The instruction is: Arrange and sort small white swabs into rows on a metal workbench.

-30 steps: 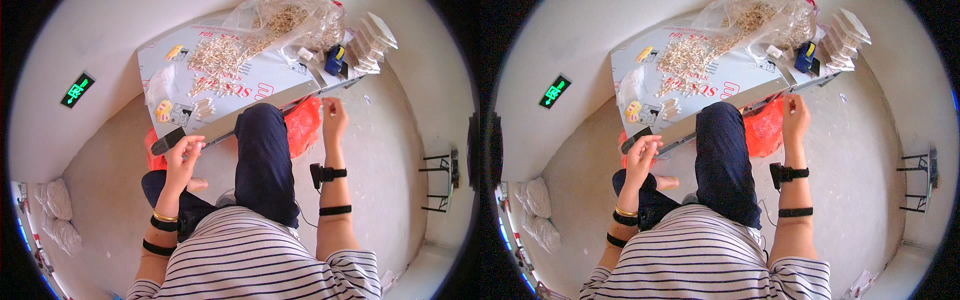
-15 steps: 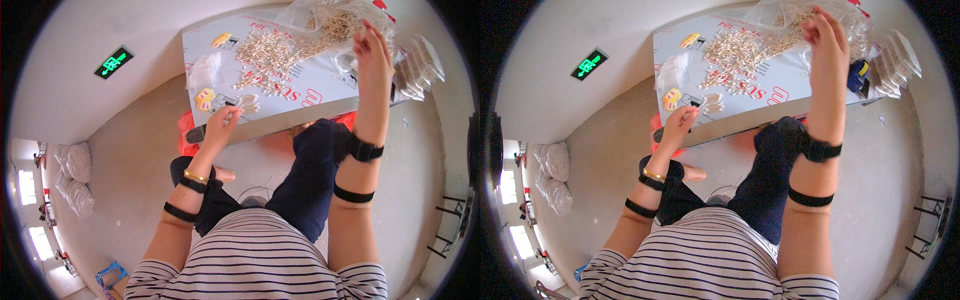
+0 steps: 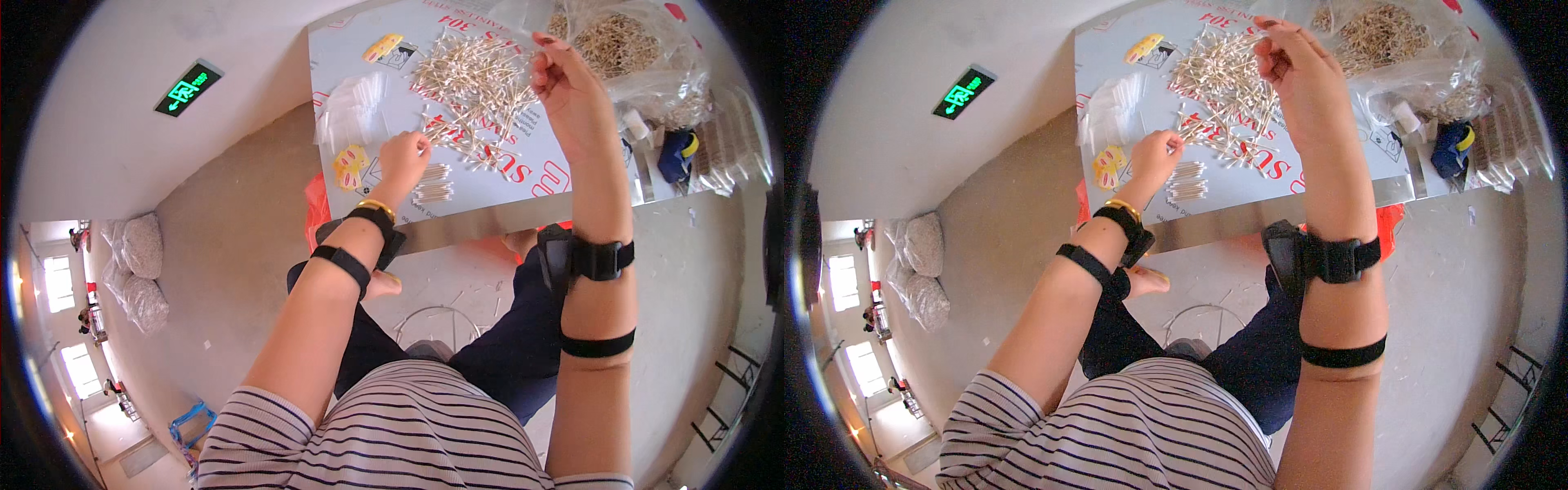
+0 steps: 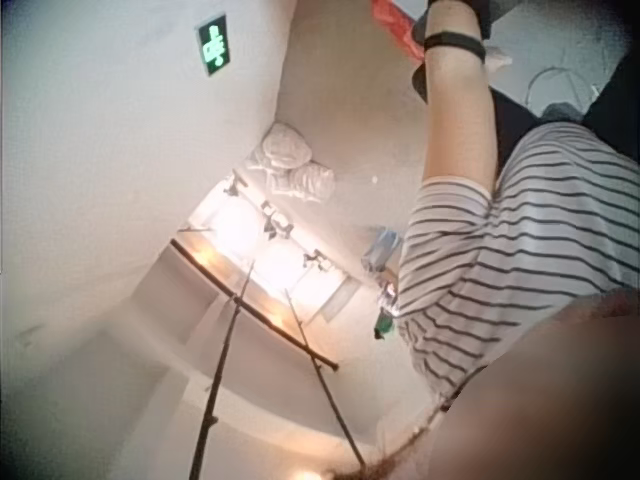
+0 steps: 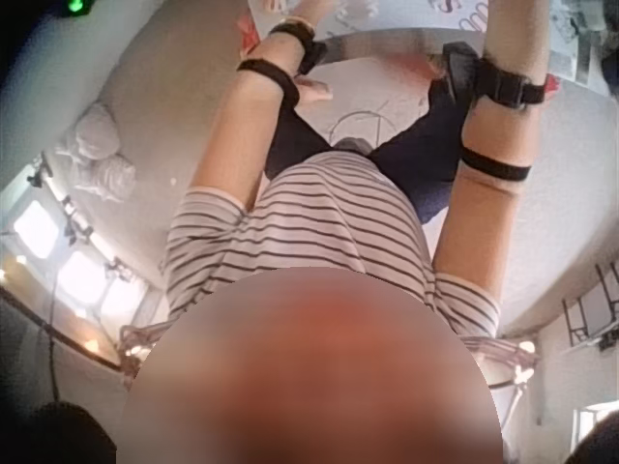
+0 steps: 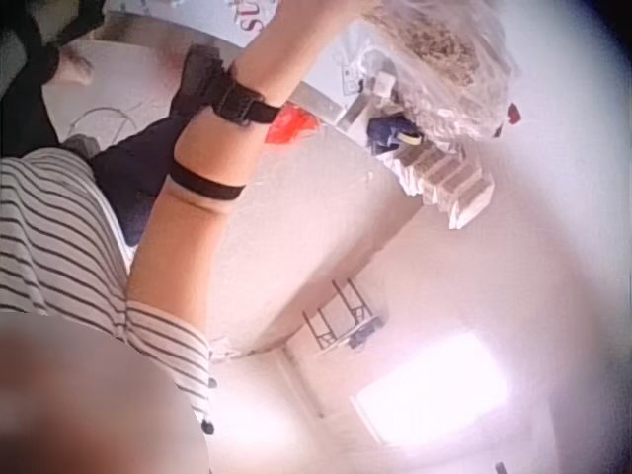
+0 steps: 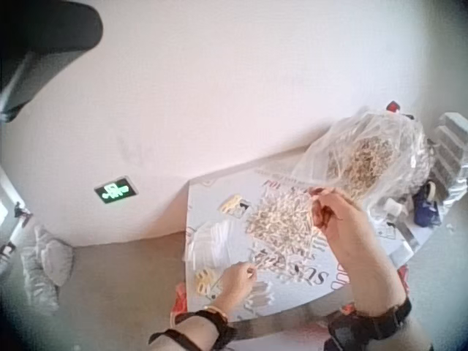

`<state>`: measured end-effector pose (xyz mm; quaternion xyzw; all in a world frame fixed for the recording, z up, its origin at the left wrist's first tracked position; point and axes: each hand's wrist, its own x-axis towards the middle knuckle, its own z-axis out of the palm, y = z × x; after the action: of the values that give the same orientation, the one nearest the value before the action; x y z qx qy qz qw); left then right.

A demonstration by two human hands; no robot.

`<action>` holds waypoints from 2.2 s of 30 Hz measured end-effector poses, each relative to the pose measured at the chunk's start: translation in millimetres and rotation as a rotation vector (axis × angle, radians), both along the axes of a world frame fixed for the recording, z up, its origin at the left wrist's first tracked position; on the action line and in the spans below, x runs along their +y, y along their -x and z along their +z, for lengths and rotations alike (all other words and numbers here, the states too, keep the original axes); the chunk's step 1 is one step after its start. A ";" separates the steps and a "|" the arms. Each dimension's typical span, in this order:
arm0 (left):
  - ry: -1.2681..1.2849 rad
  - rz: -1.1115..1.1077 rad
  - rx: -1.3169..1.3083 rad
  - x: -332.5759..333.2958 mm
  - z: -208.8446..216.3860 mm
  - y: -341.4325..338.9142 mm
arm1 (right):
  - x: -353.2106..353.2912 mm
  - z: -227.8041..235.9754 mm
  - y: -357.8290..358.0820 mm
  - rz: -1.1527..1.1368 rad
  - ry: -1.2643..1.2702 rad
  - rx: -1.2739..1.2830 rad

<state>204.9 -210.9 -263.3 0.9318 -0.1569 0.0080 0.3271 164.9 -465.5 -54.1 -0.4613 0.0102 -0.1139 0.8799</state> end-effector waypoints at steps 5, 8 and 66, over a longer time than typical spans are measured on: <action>-0.268 -0.040 -0.152 -15.5 -15.0 -20.4 | 6.6 1.6 -8.8 -0.040 -0.025 0.052; -0.260 -0.059 -0.153 -14.8 -20.5 -26.8 | 5.0 -1.0 -11.8 0.049 0.031 0.039; -0.178 -0.300 -0.271 23.1 -12.8 -9.4 | 36.0 37.2 6.2 0.079 0.096 0.221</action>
<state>214.3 -187.9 -276.1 0.9136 -0.3366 0.0704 0.2170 158.7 -429.5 -16.8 -0.5128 0.0835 -0.0280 0.8540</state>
